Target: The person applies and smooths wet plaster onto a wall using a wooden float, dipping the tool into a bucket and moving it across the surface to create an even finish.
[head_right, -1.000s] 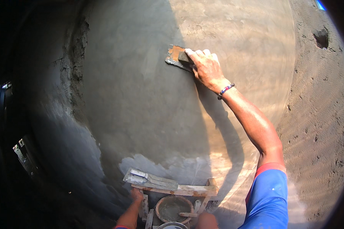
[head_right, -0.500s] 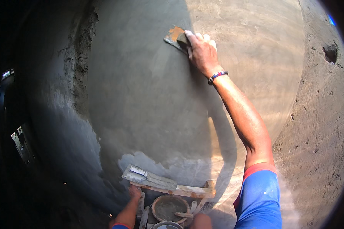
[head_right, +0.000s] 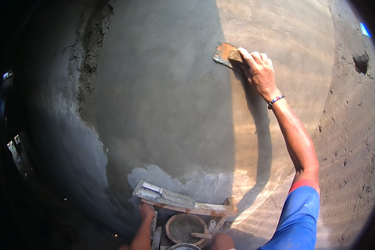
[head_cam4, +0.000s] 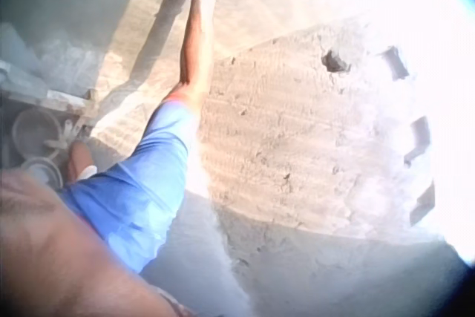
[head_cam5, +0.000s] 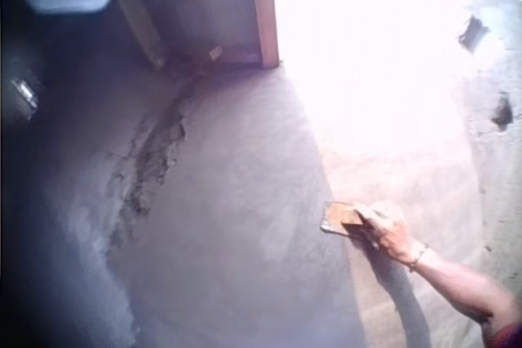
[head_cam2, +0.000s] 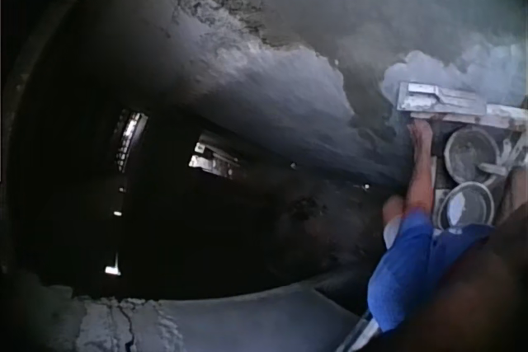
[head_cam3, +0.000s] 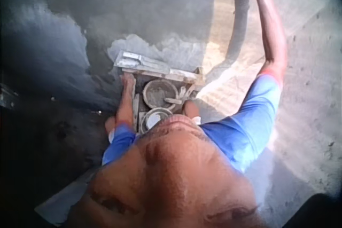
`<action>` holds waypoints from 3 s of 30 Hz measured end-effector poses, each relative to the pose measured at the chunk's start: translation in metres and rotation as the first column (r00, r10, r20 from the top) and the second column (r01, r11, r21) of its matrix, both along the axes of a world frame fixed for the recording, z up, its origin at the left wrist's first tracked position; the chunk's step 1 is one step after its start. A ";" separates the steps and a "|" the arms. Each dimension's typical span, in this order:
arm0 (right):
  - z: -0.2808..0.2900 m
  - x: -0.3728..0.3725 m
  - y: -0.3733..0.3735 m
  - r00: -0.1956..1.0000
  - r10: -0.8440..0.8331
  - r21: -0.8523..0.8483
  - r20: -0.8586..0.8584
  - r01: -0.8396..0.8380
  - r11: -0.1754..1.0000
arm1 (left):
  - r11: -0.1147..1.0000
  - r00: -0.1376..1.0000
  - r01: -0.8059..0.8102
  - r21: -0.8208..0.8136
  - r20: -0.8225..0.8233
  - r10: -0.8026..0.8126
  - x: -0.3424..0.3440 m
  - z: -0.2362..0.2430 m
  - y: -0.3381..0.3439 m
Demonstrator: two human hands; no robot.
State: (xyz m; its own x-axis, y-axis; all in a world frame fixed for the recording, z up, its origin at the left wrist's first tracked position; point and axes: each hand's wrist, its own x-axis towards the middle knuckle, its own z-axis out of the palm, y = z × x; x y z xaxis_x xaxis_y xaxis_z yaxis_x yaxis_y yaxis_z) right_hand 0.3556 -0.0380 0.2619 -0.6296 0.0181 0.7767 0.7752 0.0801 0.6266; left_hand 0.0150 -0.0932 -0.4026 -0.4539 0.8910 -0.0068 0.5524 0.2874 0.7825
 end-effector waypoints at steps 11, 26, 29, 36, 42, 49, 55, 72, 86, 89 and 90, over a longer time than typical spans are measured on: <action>-0.083 -0.080 0.009 0.980 0.098 -0.061 0.175 -0.088 0.994 | 0.984 0.997 -0.033 -0.173 -0.074 0.020 -0.007 -0.011 0.005; -0.013 -0.049 -0.001 0.990 0.043 0.139 -0.134 -0.025 0.990 | 0.987 0.994 -0.023 -0.161 -0.105 0.006 0.005 -0.018 0.022; 0.039 -0.120 0.037 0.956 0.124 0.310 -0.267 -0.037 0.950 | 0.996 0.994 -0.073 -0.058 -0.083 0.068 0.011 -0.013 0.016; -0.077 -0.082 0.016 0.954 0.117 -0.132 0.275 -0.083 0.988 | 0.997 0.991 -0.047 -0.054 -0.125 0.040 0.000 -0.010 0.009; 0.054 -0.112 0.030 0.945 0.107 0.341 -0.310 0.006 0.940 | 0.996 0.993 -0.083 0.034 -0.080 0.085 0.010 -0.033 0.019; -0.039 -0.004 -0.015 0.995 0.038 0.065 0.097 -0.044 0.997 | 0.998 0.991 -0.062 -0.019 -0.119 0.059 0.012 -0.020 0.017; -0.030 -0.072 0.009 0.988 0.092 0.012 -0.127 -0.091 0.996 | 0.986 0.986 -0.160 -0.056 -0.056 0.156 -0.010 -0.031 0.016; -0.019 -0.068 0.008 0.987 0.103 0.094 -0.121 -0.092 0.991 | 0.998 0.993 -0.055 -0.015 -0.105 0.053 -0.002 -0.027 0.017; -0.043 -0.008 -0.025 0.995 -0.094 -0.008 0.027 0.095 0.995 | 0.996 0.993 -0.007 -0.085 -0.118 -0.003 -0.005 -0.018 0.012; -0.017 -0.044 -0.017 0.992 0.027 0.033 -0.121 -0.023 0.999 | 0.991 0.992 -0.084 -0.105 0.089 0.093 0.007 -0.011 0.016; -0.021 -0.050 -0.008 0.988 0.081 0.038 -0.134 -0.077 0.996 | 0.992 0.992 -0.076 -0.098 0.089 0.085 0.011 -0.008 0.014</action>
State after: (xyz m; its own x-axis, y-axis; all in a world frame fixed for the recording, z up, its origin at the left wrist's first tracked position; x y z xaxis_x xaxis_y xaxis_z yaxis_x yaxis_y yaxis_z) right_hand 0.3052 -0.0464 0.2405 -0.5169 -0.0544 0.8543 0.8453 0.1255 0.5194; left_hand 0.0256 -0.0796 -0.4110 -0.5174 0.8451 -0.1343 0.4511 0.4027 0.7965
